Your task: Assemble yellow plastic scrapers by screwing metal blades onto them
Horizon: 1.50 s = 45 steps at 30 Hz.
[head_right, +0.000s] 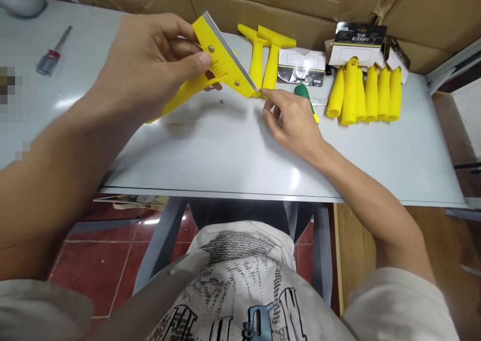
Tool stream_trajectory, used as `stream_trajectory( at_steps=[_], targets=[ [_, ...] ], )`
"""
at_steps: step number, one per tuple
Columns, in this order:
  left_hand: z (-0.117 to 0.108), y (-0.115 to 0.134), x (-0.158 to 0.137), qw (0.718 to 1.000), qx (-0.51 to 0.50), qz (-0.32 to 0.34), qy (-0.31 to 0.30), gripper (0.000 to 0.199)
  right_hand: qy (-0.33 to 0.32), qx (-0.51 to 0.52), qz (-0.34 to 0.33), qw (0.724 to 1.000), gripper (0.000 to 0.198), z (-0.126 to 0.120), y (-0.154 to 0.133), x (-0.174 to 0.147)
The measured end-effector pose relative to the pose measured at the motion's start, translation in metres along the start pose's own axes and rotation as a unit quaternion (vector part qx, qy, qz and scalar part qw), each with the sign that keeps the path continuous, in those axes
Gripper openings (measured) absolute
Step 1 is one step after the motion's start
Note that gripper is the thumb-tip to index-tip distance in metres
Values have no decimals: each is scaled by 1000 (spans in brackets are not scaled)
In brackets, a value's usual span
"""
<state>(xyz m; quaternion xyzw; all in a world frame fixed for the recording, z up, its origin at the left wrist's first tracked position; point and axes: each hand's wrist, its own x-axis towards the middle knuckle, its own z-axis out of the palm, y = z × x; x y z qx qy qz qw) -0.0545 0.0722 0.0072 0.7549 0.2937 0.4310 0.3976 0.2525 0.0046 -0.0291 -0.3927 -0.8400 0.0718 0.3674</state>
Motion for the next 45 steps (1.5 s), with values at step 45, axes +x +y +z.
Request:
stream_trajectory(
  at_steps=[45],
  targets=[
    [66, -36, -26, 881, 353, 315, 15, 27, 102, 195, 23, 975, 13, -49, -24, 12]
  ],
)
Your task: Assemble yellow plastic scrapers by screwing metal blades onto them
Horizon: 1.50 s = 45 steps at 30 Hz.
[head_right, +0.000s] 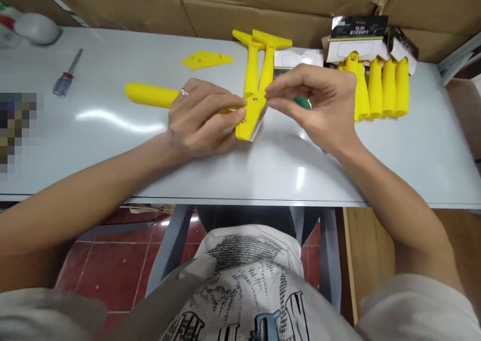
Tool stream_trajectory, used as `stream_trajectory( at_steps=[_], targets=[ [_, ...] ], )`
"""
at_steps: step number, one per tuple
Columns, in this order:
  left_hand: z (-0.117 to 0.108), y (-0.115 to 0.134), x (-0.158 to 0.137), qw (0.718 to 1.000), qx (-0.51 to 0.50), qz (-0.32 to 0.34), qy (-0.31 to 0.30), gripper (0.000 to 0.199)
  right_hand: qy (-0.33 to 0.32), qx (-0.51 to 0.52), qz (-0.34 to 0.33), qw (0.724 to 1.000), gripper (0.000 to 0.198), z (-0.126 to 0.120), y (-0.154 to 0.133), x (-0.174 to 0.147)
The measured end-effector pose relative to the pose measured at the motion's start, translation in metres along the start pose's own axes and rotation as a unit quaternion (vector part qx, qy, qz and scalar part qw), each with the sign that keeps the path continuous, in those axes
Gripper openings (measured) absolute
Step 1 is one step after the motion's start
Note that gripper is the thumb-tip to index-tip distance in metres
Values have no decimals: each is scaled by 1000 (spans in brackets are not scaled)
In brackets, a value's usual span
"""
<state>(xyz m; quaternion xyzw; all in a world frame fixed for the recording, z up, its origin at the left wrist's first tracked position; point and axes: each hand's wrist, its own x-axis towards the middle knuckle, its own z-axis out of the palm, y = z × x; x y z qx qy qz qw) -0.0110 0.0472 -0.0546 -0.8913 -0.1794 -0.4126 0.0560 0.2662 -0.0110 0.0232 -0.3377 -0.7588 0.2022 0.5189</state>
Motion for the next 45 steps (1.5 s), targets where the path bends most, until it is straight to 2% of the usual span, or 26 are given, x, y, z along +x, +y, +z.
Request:
stream_trajectory(
  at_steps=[2, 4, 7, 9, 11, 15, 16, 19, 21, 24, 26, 28, 30, 32, 34, 39, 45],
  targets=[
    [3, 4, -2, 999, 20, 10, -35, 26, -20, -8, 22, 1000, 16, 8, 0, -7],
    [2, 6, 0, 997, 53, 36, -37, 22, -33, -24, 39, 998, 17, 15, -1, -15],
    [-4, 8, 6, 987, 96, 122, 39, 13, -43, -41, 26, 998, 17, 23, -1, -22],
    [-6, 8, 7, 979, 107, 150, 81, 11, -53, -56, 8, 997, 16, 26, 0, -24],
    [-5, 7, 5, 987, 85, 119, 60, 7, -58, -74, -3, 996, 14, 27, 1, -25],
    [0, 6, -1, 999, 33, 10, -30, 17, -25, -100, -3, 995, 13, 32, 2, -28],
    [0, 6, -2, 999, 44, 6, -31, 17, -14, -102, -4, 995, 13, 34, 2, -29],
    [1, 8, 0, 992, 104, 61, 23, 10, 21, -107, -36, 993, 11, 40, 2, -30],
    [2, 8, 1, 990, 114, 72, 37, 11, 42, -115, -67, 990, 9, 44, 1, -29],
    [6, 5, 2, 998, 56, -12, 5, 27, 63, -102, -106, 987, 11, 45, -2, -27],
    [7, 3, 2, 998, 21, -63, 9, 36, 48, -97, -88, 990, 13, 44, -5, -27],
    [6, 4, 4, 997, 25, -74, 25, 38, 25, -112, -33, 993, 12, 43, -6, -28],
    [2, 7, 6, 996, 62, -42, 42, 33, 13, -117, 13, 993, 12, 42, -6, -28],
    [-2, 10, 7, 993, 102, 8, 54, 24, 10, -94, 30, 995, 16, 42, -4, -29],
    [-5, 12, 7, 994, 102, 21, 43, 21, 5, -70, 39, 997, 21, 42, 0, -28],
    [-4, 11, 3, 996, -28, -77, -32, 29, -15, -40, 39, 998, 26, 40, 5, -25],
    [-3, 14, 4, 995, -52, -75, -48, 29, -26, -11, 33, 999, 21, 39, 5, -24]
  ],
)
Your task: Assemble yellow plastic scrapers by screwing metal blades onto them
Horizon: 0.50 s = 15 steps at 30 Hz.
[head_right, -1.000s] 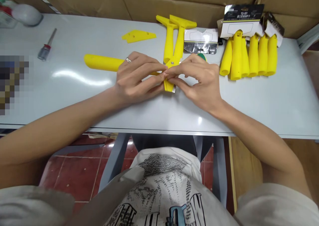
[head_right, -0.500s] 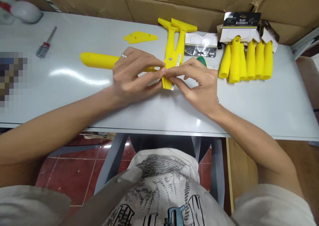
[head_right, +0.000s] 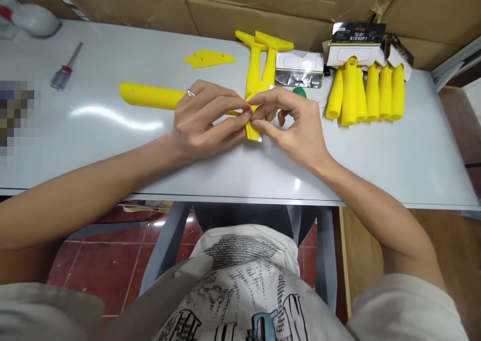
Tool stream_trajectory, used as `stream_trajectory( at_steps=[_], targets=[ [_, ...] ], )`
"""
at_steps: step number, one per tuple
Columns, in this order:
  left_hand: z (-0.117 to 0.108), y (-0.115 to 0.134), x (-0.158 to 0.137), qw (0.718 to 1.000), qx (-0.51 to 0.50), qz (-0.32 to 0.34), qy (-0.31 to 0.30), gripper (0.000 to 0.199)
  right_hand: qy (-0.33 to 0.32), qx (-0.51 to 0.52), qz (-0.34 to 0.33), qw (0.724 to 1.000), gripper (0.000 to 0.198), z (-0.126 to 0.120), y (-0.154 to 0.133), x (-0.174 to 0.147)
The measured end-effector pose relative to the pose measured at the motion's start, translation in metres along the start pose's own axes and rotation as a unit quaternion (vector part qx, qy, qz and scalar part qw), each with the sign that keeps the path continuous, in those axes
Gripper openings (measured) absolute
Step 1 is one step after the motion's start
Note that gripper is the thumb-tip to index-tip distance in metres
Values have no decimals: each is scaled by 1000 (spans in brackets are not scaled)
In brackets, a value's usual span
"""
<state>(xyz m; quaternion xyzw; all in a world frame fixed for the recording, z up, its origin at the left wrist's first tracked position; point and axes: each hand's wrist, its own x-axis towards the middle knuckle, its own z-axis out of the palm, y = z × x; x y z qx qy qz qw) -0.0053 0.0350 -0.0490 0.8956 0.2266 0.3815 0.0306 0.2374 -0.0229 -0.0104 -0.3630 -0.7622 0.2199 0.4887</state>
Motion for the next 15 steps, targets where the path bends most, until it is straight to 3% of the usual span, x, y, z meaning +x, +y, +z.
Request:
stream_trajectory(
  at_steps=[6, 11, 15],
  targets=[
    [0, 1, 0, 1000, -6, 2, -7, 27, -8, 29, 56, 998, 30, -2, -10, 1],
    [-1, 2, 1, 999, -29, -34, -30, 29, -33, 28, 129, 991, 35, -4, -20, 1],
    [-3, 3, 5, 997, -22, -64, -24, 29, -9, 59, 93, 994, 37, -10, -21, 8]
  ],
)
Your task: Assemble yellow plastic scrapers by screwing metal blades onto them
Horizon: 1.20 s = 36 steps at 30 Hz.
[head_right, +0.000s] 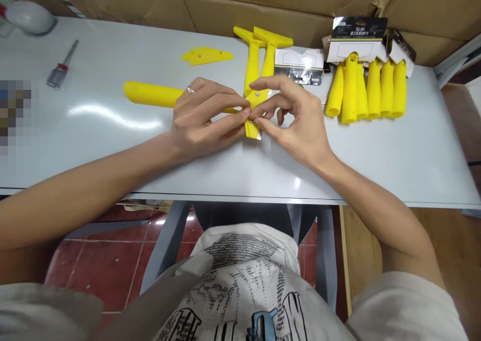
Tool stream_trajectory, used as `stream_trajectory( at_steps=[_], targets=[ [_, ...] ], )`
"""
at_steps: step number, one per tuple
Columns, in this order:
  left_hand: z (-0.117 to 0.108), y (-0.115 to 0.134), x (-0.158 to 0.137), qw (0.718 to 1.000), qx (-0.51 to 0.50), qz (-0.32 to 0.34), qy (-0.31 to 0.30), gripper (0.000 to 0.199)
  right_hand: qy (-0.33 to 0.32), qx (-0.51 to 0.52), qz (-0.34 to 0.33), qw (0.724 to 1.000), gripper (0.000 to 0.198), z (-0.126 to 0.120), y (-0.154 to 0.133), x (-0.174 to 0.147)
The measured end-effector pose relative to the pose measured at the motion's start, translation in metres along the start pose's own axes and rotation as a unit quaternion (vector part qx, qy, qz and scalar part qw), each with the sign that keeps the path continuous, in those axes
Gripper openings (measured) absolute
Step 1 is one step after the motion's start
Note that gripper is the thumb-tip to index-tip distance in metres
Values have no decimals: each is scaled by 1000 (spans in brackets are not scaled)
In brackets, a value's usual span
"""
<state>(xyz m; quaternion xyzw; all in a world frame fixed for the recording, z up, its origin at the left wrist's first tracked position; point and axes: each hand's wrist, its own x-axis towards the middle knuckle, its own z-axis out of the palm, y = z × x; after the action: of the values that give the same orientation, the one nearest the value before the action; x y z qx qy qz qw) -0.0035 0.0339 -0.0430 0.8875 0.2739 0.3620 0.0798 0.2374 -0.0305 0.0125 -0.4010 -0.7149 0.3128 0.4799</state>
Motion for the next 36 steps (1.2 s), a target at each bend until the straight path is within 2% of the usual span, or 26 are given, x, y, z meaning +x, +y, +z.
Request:
stream_trajectory(
  at_steps=[3, 5, 6, 8, 11, 13, 16, 19, 21, 23, 24, 26, 27, 28, 29, 31, 33, 34, 36],
  targets=[
    [-4, 3, 4, 999, 38, 20, 14, 30, 98, -23, -68, 993, 28, -22, 0, 9],
    [-9, 8, 6, 998, 60, 31, 18, 31, 148, -127, -56, 979, 14, -42, 0, 14],
    [-11, 10, 7, 997, 63, 31, 18, 31, 142, -191, -32, 971, 14, -51, 0, 16],
    [-16, 15, 8, 998, 55, 18, 14, 30, 77, -319, 27, 944, 19, -62, 1, 17],
    [-21, 22, 8, 999, 26, -20, 2, 25, -20, -460, 86, 884, 26, -62, 2, 16],
    [-24, 28, 9, 999, 8, -50, -7, 18, -49, -509, 105, 853, 31, -54, 6, 13],
    [-29, 39, 9, 996, -24, -87, -14, 15, -78, -532, 118, 835, 42, -45, 15, 9],
    [-37, 52, 10, 985, -93, -144, -1, 18, -90, -526, 91, 841, 53, -44, 20, 7],
    [-43, 59, 12, 968, -160, -194, 8, 20, -93, -529, 67, 841, 61, -49, 19, 7],
    [-49, 62, 14, 946, -220, -238, 8, 24, -59, -522, 42, 850, 68, -56, 18, 11],
    [-51, 63, 15, 935, -245, -257, 1, 26, -26, -502, 18, 864, 70, -61, 19, 14],
    [-53, 61, 18, 910, -284, -300, -28, 29, 78, -408, -87, 906, 68, -70, 28, 24],
    [-53, 59, 20, 897, -298, -323, -46, 30, 128, -338, -165, 918, 65, -73, 36, 29],
    [-53, 56, 21, 883, -308, -347, -65, 30, 193, -256, -255, 912, 59, -74, 44, 34],
    [-53, 54, 23, 871, -316, -367, -79, 30, 234, -188, -301, 905, 55, -73, 53, 37],
    [-52, 51, 25, 851, -329, -398, -97, 29, 256, -111, -306, 910, 58, -61, 65, 39],
    [-51, 50, 27, 835, -346, -416, -103, 29, 236, -84, -253, 934, 79, -39, 67, 33],
    [-50, 50, 27, 826, -356, -423, -105, 30, 225, -74, -227, 945, 96, -26, 64, 29],
    [-49, 53, 27, 810, -379, -434, -113, 31, 239, -43, -193, 951, 118, -3, 56, 19]
  ],
)
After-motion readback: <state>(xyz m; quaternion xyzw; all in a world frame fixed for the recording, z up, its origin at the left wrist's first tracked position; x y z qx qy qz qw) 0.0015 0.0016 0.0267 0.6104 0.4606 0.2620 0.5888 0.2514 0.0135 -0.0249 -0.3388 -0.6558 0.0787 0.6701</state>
